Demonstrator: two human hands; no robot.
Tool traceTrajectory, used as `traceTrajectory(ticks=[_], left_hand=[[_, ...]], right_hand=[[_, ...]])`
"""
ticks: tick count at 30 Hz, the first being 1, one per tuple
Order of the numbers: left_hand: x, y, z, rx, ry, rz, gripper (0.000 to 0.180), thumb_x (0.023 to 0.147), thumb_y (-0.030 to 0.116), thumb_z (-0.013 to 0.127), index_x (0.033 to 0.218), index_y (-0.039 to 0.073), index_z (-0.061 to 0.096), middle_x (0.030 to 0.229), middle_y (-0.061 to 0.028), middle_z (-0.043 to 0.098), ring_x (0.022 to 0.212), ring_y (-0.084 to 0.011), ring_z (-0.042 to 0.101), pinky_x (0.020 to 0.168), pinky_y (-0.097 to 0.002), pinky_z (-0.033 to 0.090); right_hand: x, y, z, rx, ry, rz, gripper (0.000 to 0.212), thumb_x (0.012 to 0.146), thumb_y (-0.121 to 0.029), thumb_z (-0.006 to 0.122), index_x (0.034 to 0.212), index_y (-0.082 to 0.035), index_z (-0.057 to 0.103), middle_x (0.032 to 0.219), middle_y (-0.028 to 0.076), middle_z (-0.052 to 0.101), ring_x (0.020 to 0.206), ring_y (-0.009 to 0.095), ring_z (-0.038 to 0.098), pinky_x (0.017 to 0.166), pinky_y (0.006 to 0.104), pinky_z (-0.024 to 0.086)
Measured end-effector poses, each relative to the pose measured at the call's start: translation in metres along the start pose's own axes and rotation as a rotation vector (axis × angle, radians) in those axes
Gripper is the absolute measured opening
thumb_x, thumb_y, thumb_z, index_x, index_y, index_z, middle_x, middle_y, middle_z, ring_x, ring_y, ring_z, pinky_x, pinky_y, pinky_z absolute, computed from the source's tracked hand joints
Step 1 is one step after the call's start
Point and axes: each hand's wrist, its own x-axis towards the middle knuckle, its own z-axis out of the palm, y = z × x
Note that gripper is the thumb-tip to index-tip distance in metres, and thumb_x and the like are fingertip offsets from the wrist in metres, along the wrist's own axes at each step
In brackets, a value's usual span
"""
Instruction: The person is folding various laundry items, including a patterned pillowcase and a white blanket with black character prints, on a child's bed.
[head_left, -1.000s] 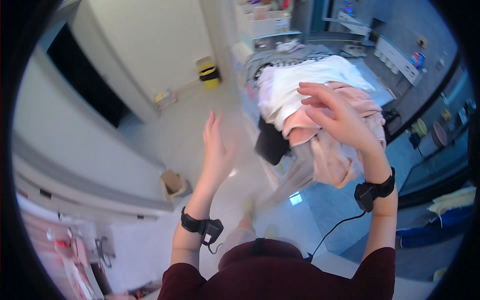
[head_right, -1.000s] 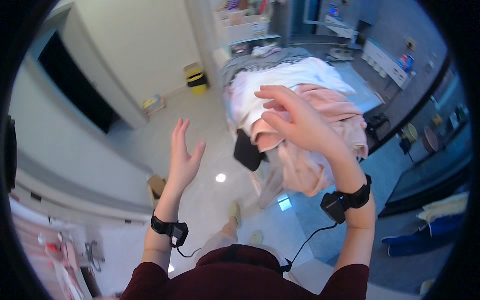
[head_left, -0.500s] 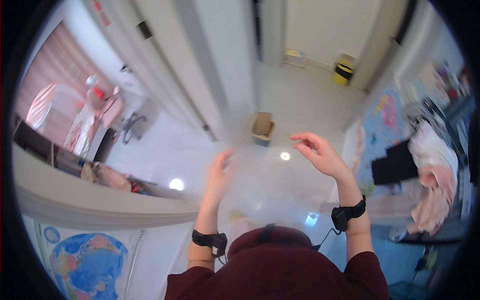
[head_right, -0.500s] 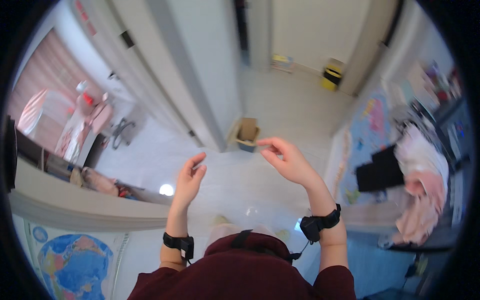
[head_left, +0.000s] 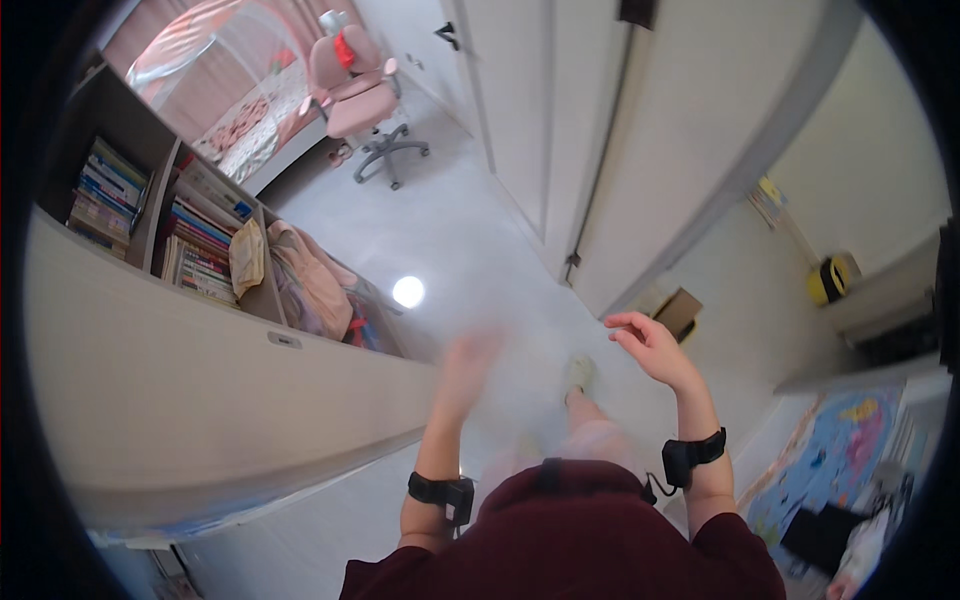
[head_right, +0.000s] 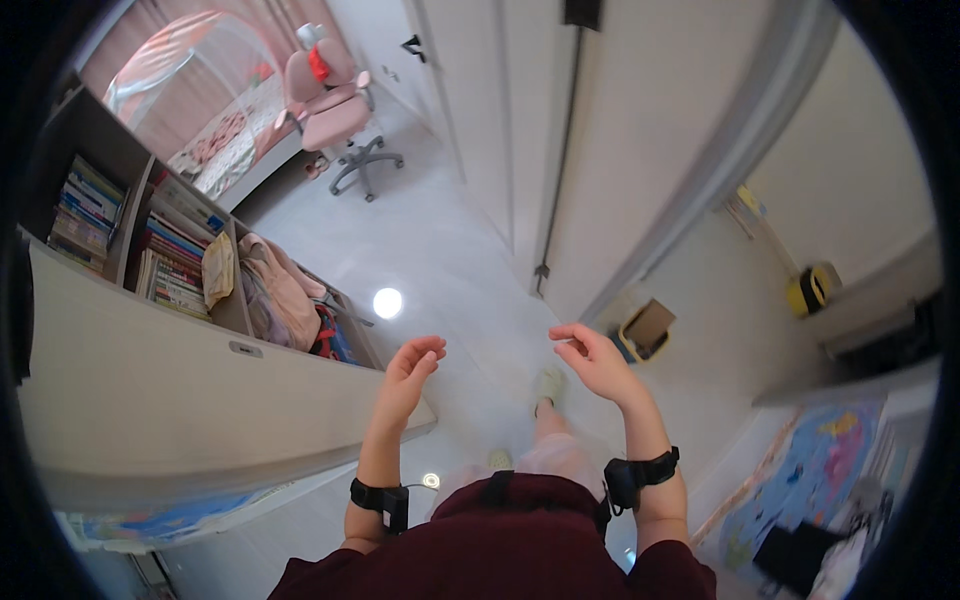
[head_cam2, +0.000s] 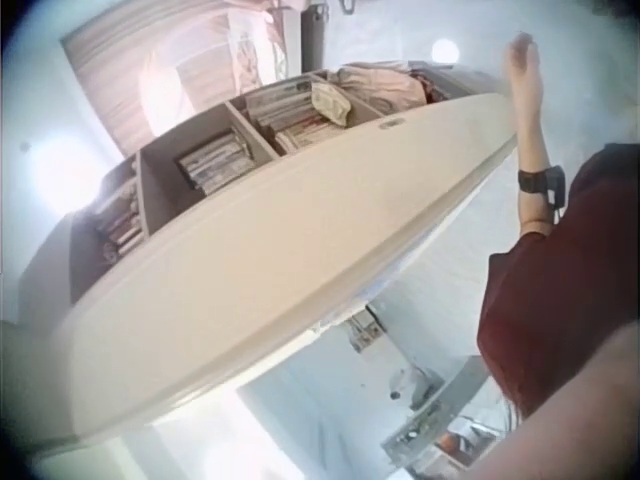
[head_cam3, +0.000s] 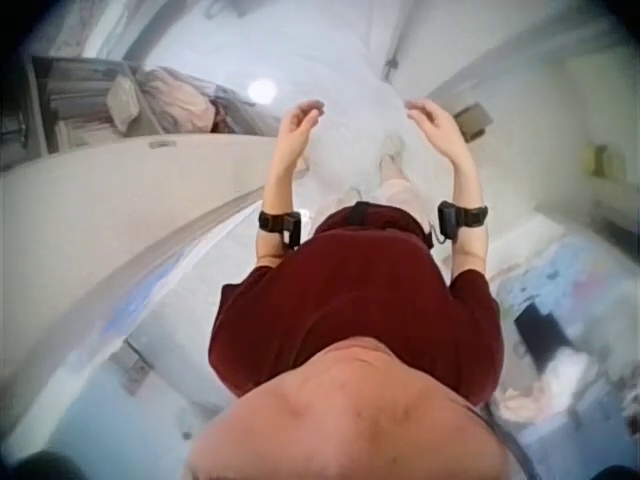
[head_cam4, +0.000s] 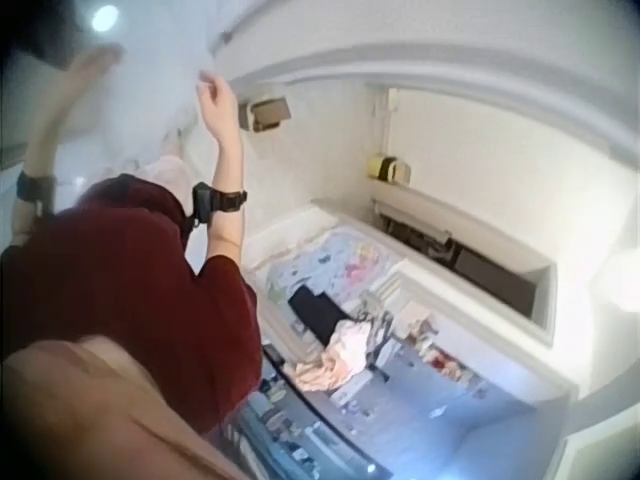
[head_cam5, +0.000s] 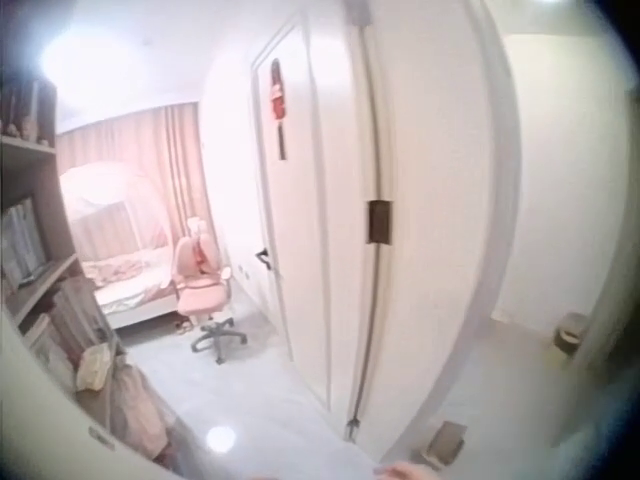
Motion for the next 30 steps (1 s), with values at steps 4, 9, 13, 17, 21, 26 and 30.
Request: traceTrajectory(ticks=[4,9,13,17,21,26,30], left_hand=[[0.080,-0.001,-0.025,0.011,0.089,-0.071,0.027,0.089,0.016,0.049,0.113,0.004,0.051,0.110,-0.0056,0.056,0.102,-0.0145,0.052,0.086,-0.0282,0.039],[0.170,0.012,-0.075,-0.011,0.194,-0.088,0.028,0.089,0.017,0.049,0.114,0.003,0.050,0.111,-0.0070,0.056,0.102,-0.0156,0.053,0.086,-0.0282,0.040],[0.235,0.043,-0.108,-0.031,0.341,-0.101,0.028,0.090,0.017,0.049,0.114,0.002,0.049,0.110,-0.0076,0.057,0.102,-0.0157,0.054,0.086,-0.0280,0.040],[0.284,0.049,-0.165,-0.074,0.462,-0.117,0.028,0.090,0.017,0.048,0.114,0.002,0.049,0.111,-0.0081,0.057,0.101,-0.0151,0.054,0.086,-0.0270,0.041],[0.338,0.045,-0.242,-0.229,0.557,-0.164,0.028,0.091,0.017,0.047,0.115,0.002,0.048,0.110,-0.0080,0.057,0.101,-0.0145,0.054,0.085,-0.0262,0.041],[0.433,0.041,-0.364,-0.305,0.609,-0.091,0.028,0.091,0.016,0.046,0.115,0.002,0.048,0.111,-0.0083,0.056,0.101,-0.0144,0.054,0.084,-0.0254,0.043],[0.515,0.064,-0.451,-0.301,0.608,-0.078,0.028,0.091,0.016,0.046,0.115,0.002,0.048,0.110,-0.0087,0.056,0.100,-0.0149,0.054,0.084,-0.0256,0.042]], right_hand=[[0.116,-0.003,-0.001,0.007,-0.103,0.012,0.026,0.085,-0.014,0.053,0.107,-0.001,0.054,0.097,0.004,0.060,0.081,0.010,0.054,0.076,0.0244,0.043],[0.270,-0.023,0.015,0.077,-0.217,-0.011,0.026,0.086,-0.013,0.051,0.108,0.001,0.053,0.098,0.006,0.060,0.087,0.012,0.055,0.079,0.0248,0.044],[0.386,-0.049,0.041,0.119,-0.373,-0.019,0.026,0.087,-0.013,0.049,0.109,0.001,0.052,0.101,0.007,0.060,0.089,0.013,0.056,0.081,0.0259,0.044],[0.487,-0.073,0.084,0.125,-0.514,-0.057,0.027,0.088,-0.014,0.048,0.109,0.002,0.052,0.102,0.007,0.059,0.090,0.013,0.056,0.082,0.0264,0.044],[0.580,-0.097,0.139,0.101,-0.568,-0.015,0.027,0.087,-0.014,0.049,0.109,0.002,0.052,0.101,0.007,0.059,0.089,0.014,0.057,0.082,0.0272,0.044],[0.706,-0.135,0.197,0.071,-0.548,-0.019,0.027,0.088,-0.015,0.049,0.109,0.002,0.052,0.101,0.007,0.059,0.090,0.014,0.056,0.081,0.0270,0.044],[0.795,-0.187,0.243,0.094,-0.533,-0.031,0.027,0.088,-0.015,0.049,0.109,0.002,0.052,0.101,0.007,0.059,0.090,0.014,0.057,0.081,0.0269,0.044]])
